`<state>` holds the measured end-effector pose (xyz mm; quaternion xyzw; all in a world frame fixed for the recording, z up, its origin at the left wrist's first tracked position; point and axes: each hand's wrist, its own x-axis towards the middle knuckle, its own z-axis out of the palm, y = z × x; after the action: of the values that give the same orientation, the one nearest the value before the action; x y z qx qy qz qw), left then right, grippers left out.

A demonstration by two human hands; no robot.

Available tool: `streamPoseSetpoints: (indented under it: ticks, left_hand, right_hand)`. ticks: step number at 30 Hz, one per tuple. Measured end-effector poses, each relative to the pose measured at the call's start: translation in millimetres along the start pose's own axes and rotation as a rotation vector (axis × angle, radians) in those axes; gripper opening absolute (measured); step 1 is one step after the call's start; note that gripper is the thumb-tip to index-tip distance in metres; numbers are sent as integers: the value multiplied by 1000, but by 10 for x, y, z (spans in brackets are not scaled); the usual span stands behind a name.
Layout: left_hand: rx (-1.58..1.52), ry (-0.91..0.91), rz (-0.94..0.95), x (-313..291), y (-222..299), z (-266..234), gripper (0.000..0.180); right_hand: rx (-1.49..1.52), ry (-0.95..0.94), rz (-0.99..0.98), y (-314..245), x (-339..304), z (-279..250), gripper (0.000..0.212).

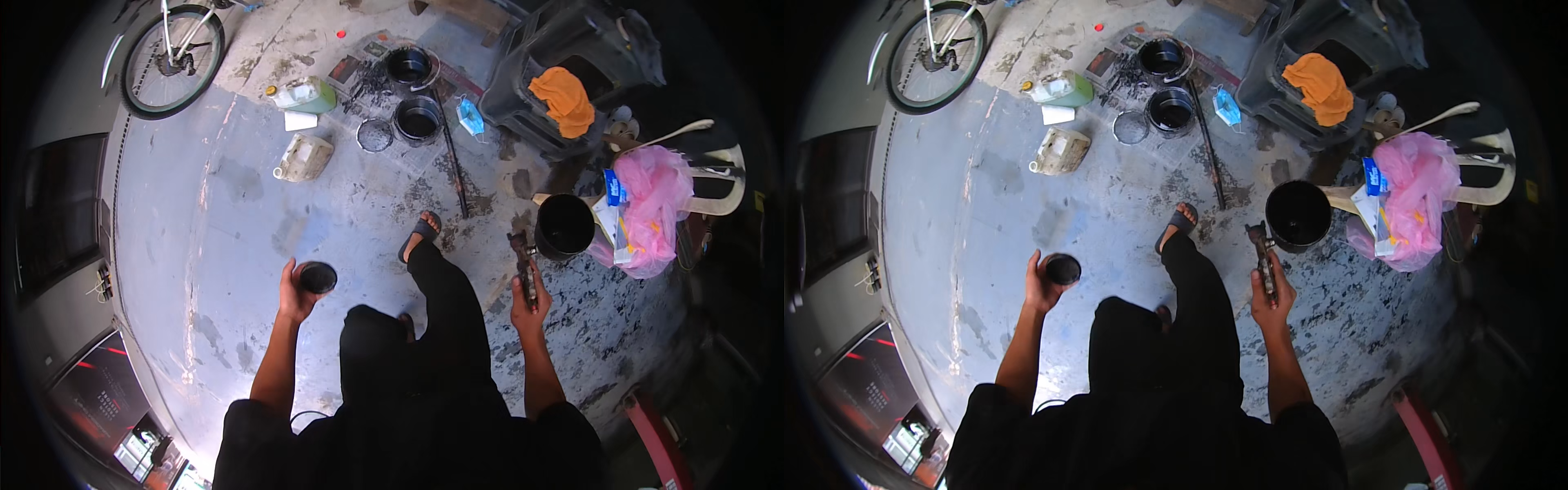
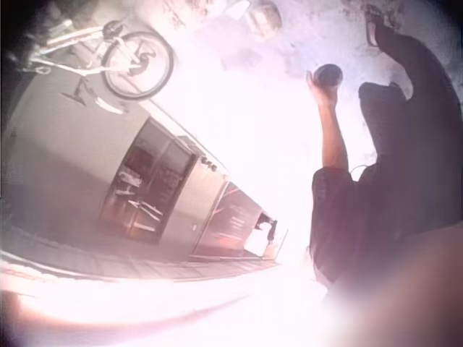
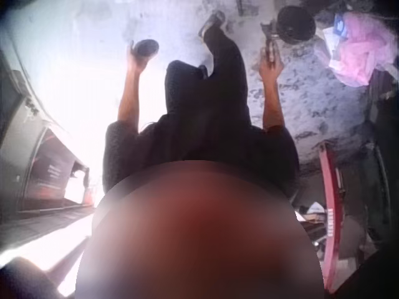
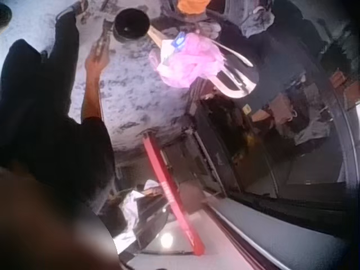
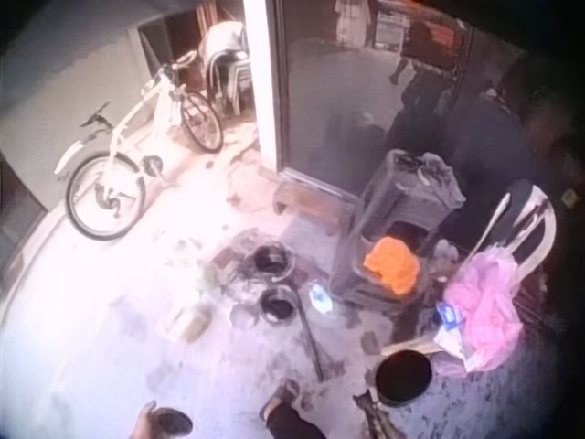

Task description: The person pours a dark liquid from a bucket into a spray gun cup, then walks to a car raised on a lift and sprays the undercarriage with the spray gun. The person moves the spray gun along the underside of the vehicle, covering multiple areas.

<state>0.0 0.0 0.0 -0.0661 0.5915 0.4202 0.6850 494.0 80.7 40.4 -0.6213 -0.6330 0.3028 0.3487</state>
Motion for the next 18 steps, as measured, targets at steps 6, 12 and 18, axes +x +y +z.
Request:
streamPoseSetpoints:
  ticks: [6,12,18]
  left_hand:
    - [179,-21,-122,1457,965,461,67]
    - [508,10,-180,3561,1367,552,67]
    - [803,91,-37,5944,1632,473,73]
  right_hand:
    - [22,-17,189,-65,954,629,47]
    - [-35,115,314,399,1480,1564,39]
    - [124,397,440,1204,2063,2600,36]
